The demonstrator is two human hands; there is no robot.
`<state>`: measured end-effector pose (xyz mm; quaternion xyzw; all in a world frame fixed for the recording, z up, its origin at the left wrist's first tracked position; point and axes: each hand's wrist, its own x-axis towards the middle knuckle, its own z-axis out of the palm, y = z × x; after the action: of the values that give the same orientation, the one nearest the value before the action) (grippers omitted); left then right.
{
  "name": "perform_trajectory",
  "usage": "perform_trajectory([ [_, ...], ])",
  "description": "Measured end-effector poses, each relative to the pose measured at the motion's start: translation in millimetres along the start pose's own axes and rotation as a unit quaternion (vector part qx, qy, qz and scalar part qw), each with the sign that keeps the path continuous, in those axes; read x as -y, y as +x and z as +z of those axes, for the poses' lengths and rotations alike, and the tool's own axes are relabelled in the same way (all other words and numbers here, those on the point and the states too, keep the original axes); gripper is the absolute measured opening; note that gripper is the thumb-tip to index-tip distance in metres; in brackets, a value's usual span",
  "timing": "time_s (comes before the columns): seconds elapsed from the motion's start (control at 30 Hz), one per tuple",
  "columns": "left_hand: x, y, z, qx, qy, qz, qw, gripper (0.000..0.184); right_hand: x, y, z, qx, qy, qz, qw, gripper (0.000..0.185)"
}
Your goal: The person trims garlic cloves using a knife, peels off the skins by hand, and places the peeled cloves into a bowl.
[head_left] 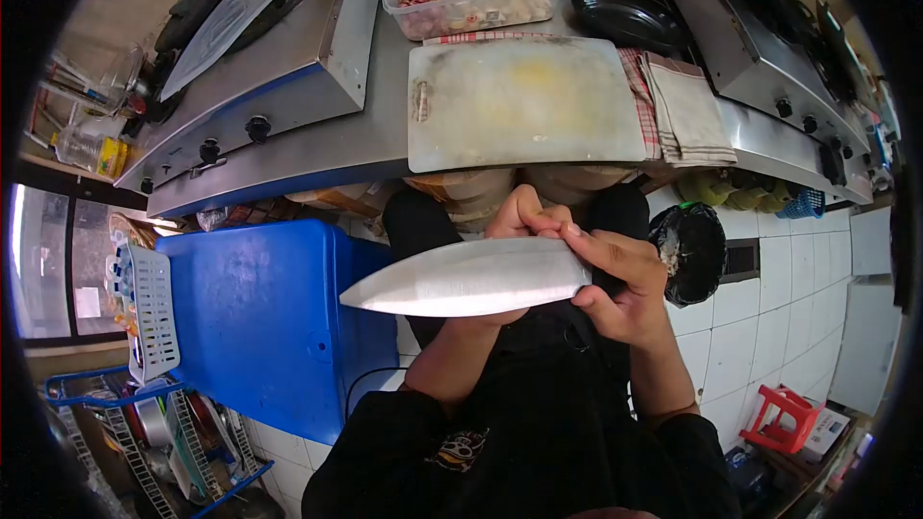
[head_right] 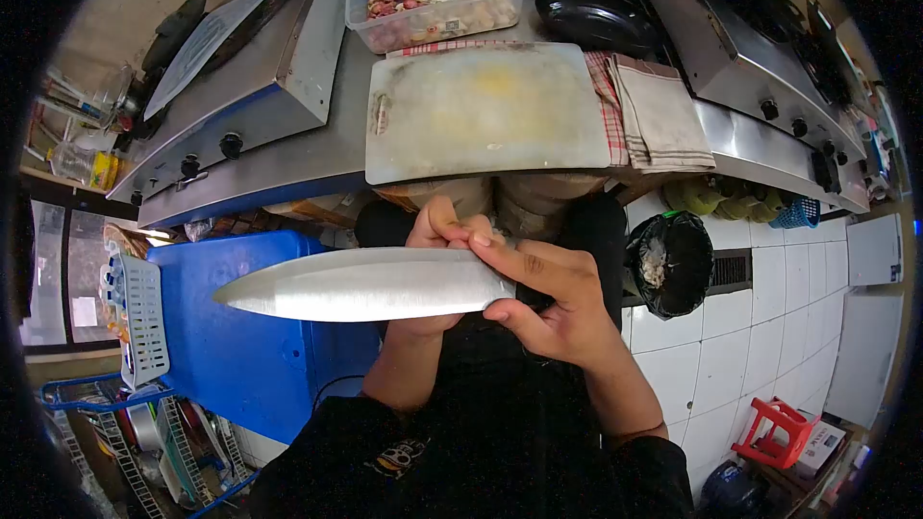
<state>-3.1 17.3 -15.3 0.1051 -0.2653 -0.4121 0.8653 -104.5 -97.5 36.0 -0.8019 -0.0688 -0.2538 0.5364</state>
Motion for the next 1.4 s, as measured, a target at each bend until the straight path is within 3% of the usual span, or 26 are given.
perform_trajectory([
  [0.13,1.4,-0.5,11.6,-0.046,0.012,-0.002,0.999,0.024,-5.6,-2.6,1.7,-0.024,0.032,-0.016,0.999,0.051],
  [0.2,4.9,-1.6,6.1,-0.068,0.226,0.036,0.971,0.021,-9.2,-6.8,2.6,-0.039,0.045,-0.027,0.998,0.05],
  [0.23,-2.8,-2.4,4.2,0.006,0.242,0.015,0.97,0.018,-8.8,-12.1,3.3,-0.059,0.129,0.028,0.989,0.05],
  [0.3,-6.7,1.3,9.6,0.011,0.264,0.011,0.964,0.018,-10.3,-21.0,-1.1,-0.05,0.233,0.115,0.964,0.049],
  [0.4,0.3,4.6,21.7,-0.056,0.286,0.015,0.957,0.02,-11.7,-21.4,3.8,-0.097,0.231,0.099,0.963,0.049],
  [0.47,3.6,8.4,18.6,-0.034,0.462,0.139,0.875,0.027,-12.3,-23.0,2.6,-0.096,0.209,0.11,0.967,0.049],
  [0.5,3.4,5.0,17.9,-0.064,0.468,0.138,0.871,0.032,-12.7,-23.6,1.8,-0.093,0.188,0.119,0.97,0.049],
  [0.67,-0.2,0.8,7.9,-0.073,0.45,0.105,0.884,0.019,-13.1,-26.5,5.0,-0.067,0.316,0.174,0.93,0.051],
  [0.73,6.0,0.9,6.9,-0.104,0.289,0.065,0.949,0.015,-13.2,-23.9,6.7,-0.058,0.381,0.208,0.899,0.055],
  [0.77,9.5,1.2,6.0,-0.103,0.29,0.065,0.949,0.015,-13.0,-24.0,7.8,-0.059,0.382,0.208,0.899,0.055],
  [0.83,16.5,1.1,3.6,-0.12,0.23,0.088,0.962,0.013,-12.2,-25.6,10.1,-0.093,0.464,0.259,0.842,0.053],
  [0.97,12.0,2.1,-3.5,-0.104,0.324,0.1,0.935,0.014,-11.3,-26.9,8.0,-0.114,0.363,0.253,0.889,0.053],
  [1.03,1.9,2.8,-6.7,-0.026,0.449,0.096,0.888,0.017,-13.7,-32.1,7.0,-0.1,0.295,0.214,0.926,0.053],
  [1.1,6.4,2.4,-7.1,-0.027,0.422,0.098,0.901,0.015,-14.4,-34.2,6.4,-0.084,0.347,0.229,0.906,0.053],
  [1.17,13.6,2.4,-3.8,-0.07,0.278,0.082,0.954,0.012,-10.1,-34.0,9.9,-0.101,0.51,0.28,0.807,0.053],
  [1.23,24.7,2.5,-8.1,-0.085,0.217,0.09,0.968,0.012,-9.4,-35.3,15.2,-0.112,0.519,0.287,0.797,0.054],
  [1.3,35.4,5.2,-6.1,-0.112,0.129,0.096,0.981,0.014,-7.8,-36.4,18.7,-0.156,0.565,0.299,0.753,0.054],
  [1.33,36.1,6.3,-4.6,-0.112,0.129,0.095,0.981,0.014,-8.6,-36.0,18.9,-0.156,0.565,0.3,0.753,0.054],
  [1.4,36.8,7.9,-2.4,-0.153,0.246,0.076,0.954,0.016,-11.3,-34.8,18.5,-0.172,0.468,0.279,0.821,0.053],
])
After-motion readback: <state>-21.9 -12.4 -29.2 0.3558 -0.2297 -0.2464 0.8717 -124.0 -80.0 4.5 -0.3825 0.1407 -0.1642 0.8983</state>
